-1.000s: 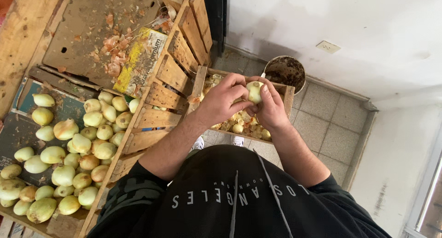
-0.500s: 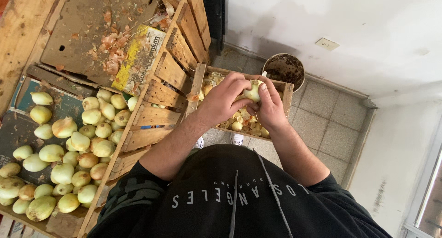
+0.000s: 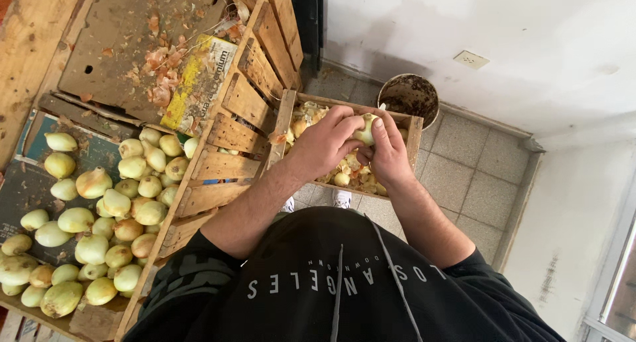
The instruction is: The person repeatedly picks up onions from a wooden crate, peels off the dry outer layers by hand, and places the peeled onions into a second crate. The process is continuous and repetitive throughout the clip.
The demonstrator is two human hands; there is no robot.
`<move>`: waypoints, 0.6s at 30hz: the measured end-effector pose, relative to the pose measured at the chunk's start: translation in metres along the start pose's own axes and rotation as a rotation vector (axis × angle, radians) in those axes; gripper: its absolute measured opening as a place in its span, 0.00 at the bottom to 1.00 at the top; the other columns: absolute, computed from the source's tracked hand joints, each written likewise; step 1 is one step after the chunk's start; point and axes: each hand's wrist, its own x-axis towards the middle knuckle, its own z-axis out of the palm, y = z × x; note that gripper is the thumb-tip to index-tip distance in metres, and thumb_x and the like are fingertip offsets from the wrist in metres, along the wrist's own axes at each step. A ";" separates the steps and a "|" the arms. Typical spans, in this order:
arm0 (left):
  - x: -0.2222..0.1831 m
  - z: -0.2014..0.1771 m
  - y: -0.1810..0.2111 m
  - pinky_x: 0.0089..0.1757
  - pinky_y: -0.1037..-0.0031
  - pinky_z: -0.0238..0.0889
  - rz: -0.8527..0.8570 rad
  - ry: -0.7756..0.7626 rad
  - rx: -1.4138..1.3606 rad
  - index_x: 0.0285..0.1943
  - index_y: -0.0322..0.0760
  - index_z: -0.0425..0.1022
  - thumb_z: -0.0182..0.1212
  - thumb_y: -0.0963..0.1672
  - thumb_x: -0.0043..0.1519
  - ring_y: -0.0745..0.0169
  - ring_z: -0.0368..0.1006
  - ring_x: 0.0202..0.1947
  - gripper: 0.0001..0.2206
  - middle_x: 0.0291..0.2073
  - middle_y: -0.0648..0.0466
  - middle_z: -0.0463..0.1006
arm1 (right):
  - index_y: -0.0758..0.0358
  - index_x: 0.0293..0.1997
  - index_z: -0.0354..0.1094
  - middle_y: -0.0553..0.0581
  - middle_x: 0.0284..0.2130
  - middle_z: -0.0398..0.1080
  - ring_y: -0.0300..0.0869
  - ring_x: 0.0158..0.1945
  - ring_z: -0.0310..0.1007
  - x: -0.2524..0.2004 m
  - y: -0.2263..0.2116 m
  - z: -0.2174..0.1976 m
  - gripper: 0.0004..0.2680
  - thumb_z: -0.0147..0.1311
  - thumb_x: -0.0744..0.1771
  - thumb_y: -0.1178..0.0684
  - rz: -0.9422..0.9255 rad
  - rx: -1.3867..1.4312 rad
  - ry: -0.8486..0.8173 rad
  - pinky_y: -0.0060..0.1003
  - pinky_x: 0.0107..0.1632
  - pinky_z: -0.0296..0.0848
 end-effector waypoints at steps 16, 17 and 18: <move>0.003 -0.019 -0.011 0.40 0.73 0.74 0.118 -0.098 0.093 0.54 0.37 0.74 0.58 0.41 0.68 0.56 0.78 0.42 0.08 0.42 0.50 0.75 | 0.63 0.63 0.60 0.57 0.26 0.64 0.32 0.19 0.51 0.000 0.014 -0.014 0.15 0.39 0.74 0.43 0.099 -0.045 0.024 0.28 0.17 0.59; 0.005 -0.023 -0.009 0.40 0.74 0.74 0.161 -0.114 0.150 0.51 0.37 0.76 0.58 0.41 0.68 0.57 0.77 0.41 0.06 0.40 0.50 0.75 | 0.62 0.63 0.60 0.57 0.25 0.64 0.32 0.19 0.50 0.001 0.012 -0.012 0.15 0.39 0.74 0.44 0.101 -0.048 0.031 0.28 0.17 0.59; 0.007 -0.028 -0.007 0.40 0.75 0.73 0.205 -0.131 0.206 0.49 0.37 0.77 0.58 0.40 0.67 0.58 0.77 0.39 0.05 0.38 0.50 0.76 | 0.62 0.63 0.60 0.57 0.25 0.64 0.32 0.19 0.49 0.001 0.010 -0.010 0.15 0.39 0.74 0.44 0.103 -0.051 0.038 0.28 0.16 0.59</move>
